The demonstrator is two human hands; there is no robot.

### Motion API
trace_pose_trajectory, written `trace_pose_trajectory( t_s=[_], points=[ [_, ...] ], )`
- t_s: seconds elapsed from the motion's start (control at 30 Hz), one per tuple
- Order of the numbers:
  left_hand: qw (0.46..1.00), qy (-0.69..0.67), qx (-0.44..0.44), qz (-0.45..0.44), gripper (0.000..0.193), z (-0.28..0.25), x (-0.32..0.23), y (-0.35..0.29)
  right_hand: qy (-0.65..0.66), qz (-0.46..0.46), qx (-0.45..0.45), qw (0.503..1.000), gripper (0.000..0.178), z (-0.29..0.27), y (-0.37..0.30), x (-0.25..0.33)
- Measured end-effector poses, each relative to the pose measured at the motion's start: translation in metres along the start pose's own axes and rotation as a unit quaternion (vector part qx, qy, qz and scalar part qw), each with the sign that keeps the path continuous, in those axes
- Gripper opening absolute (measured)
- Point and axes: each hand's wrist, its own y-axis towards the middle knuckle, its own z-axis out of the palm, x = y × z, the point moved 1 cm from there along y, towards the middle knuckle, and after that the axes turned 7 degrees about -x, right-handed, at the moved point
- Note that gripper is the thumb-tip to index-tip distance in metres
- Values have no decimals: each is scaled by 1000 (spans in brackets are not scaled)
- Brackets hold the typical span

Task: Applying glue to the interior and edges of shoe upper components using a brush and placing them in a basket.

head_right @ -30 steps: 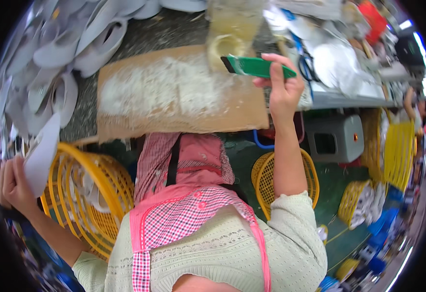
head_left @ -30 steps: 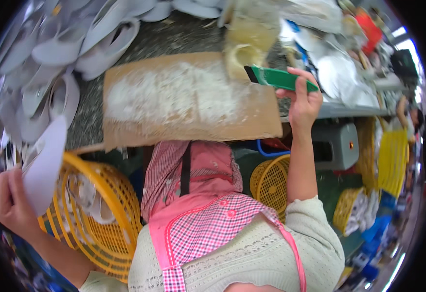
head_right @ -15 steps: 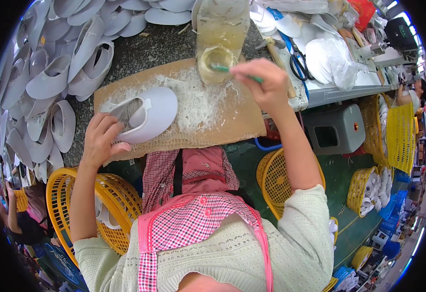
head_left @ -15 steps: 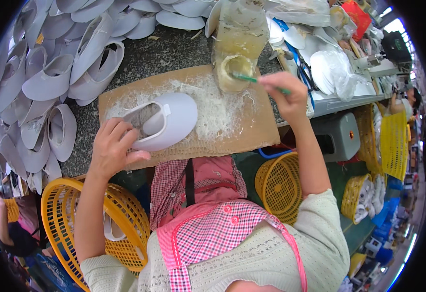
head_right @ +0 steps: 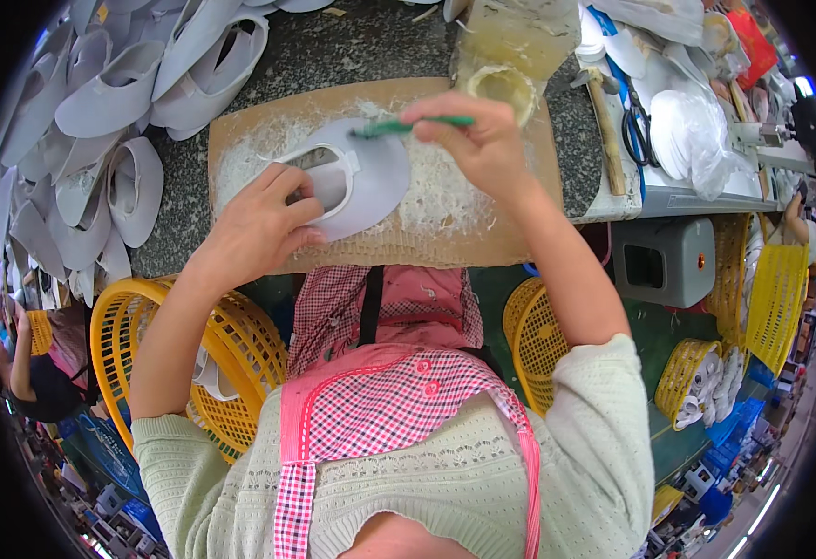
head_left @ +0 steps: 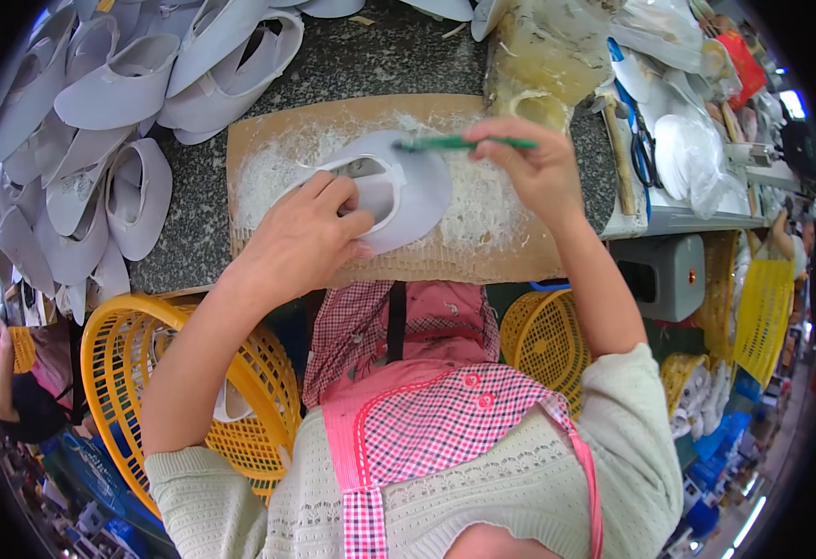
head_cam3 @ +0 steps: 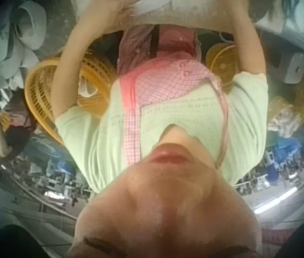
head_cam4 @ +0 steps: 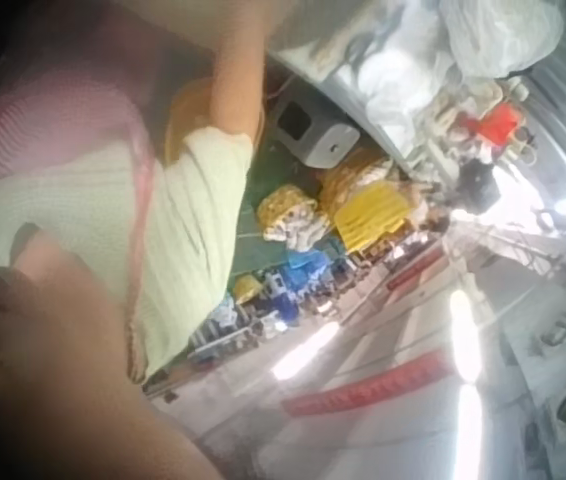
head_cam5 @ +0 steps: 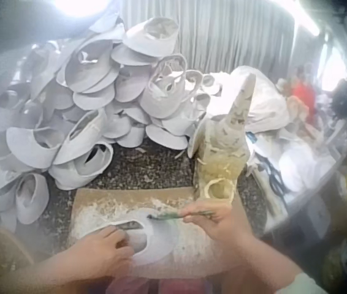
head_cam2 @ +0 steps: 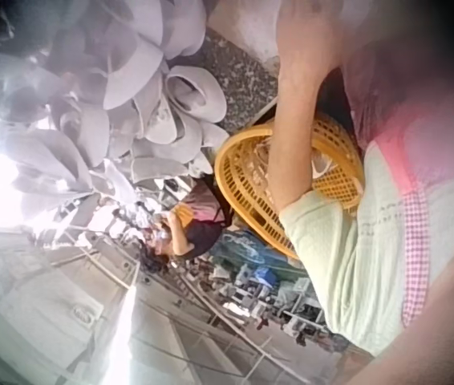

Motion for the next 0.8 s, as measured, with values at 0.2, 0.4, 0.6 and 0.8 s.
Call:
trace_pose_trajectory(
  t_s=[0.2,0.4,0.6,0.8],
  points=[
    [999,-34,26,-31,18,-2,0,-3,52,-7,191,980,12,2,-12,21],
    [997,-68,22,-3,22,2,7,4,-42,-54,84,994,12,4,14,-7],
    [993,-79,70,-55,26,3,5,13,13,-28,142,989,11,-26,-42,25],
    [974,-200,64,-80,19,-21,11,13,-166,42,-82,982,10,-98,-35,17]
  ],
)
